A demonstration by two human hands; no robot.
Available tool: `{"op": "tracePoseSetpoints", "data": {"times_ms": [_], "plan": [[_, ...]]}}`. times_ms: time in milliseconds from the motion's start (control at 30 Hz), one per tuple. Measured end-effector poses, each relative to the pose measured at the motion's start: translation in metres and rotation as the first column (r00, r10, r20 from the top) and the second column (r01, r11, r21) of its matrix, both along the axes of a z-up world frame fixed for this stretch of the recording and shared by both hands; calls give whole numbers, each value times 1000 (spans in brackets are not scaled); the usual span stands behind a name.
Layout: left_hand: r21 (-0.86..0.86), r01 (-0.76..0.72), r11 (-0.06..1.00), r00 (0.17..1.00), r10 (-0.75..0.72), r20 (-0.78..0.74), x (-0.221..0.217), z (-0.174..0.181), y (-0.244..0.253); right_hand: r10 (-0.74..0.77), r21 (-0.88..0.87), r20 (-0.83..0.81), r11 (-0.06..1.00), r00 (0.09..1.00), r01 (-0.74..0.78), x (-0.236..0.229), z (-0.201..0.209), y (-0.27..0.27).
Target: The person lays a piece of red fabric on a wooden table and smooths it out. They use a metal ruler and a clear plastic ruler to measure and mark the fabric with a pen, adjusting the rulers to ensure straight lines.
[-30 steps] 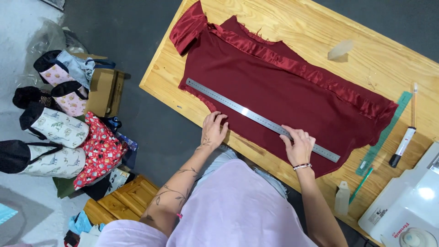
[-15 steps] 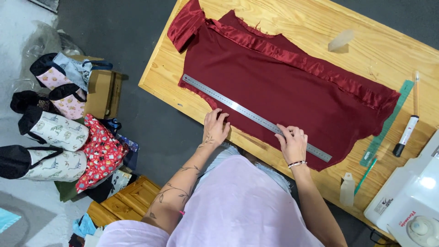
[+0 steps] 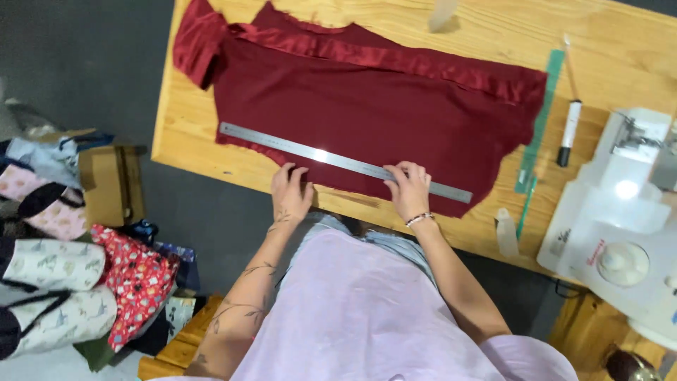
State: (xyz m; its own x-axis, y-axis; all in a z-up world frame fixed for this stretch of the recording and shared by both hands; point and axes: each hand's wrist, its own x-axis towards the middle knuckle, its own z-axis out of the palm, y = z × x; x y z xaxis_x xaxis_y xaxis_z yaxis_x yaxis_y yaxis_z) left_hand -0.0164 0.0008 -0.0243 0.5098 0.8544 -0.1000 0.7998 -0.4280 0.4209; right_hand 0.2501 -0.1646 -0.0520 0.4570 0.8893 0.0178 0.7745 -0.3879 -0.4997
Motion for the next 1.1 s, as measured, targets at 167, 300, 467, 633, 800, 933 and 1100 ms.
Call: {"op": "tracePoseSetpoints", "data": {"times_ms": [167, 300, 467, 633, 800, 933, 1100], "plan": [[-73, -7, 997, 1000, 5, -28, 3, 9, 0, -12, -22, -9, 1000, 1000, 12, -3, 5, -1], [-82, -6, 997, 999, 2, -48, 2, 7, 1, -11, -34, 6, 999, 1000, 11, -4, 3, 0], [-69, 14, 998, 999, -17, -38, 0, 9, 2, -7, -46, -30, 999, 1000, 6, -3, 1, 0], [-62, 19, 998, 999, -22, -39, 1, 11, 2, -7, -72, -55, 997, 998, 3, 0, -2, 0], [-71, 13, 997, 999, -15, -28, -1, 9, 2, 12, -122, -92, 992, 996, -24, 2, 0, 0], [-50, 12, 999, 999, -14, -37, -3, 5, 0, 36, -137, -89, 989, 995, -48, 5, -1, -1], [-65, 4, 998, 1000, -4, -10, -3, 2, 0, 38, -144, -110, 988, 993, -54, 7, 0, -1]]}}
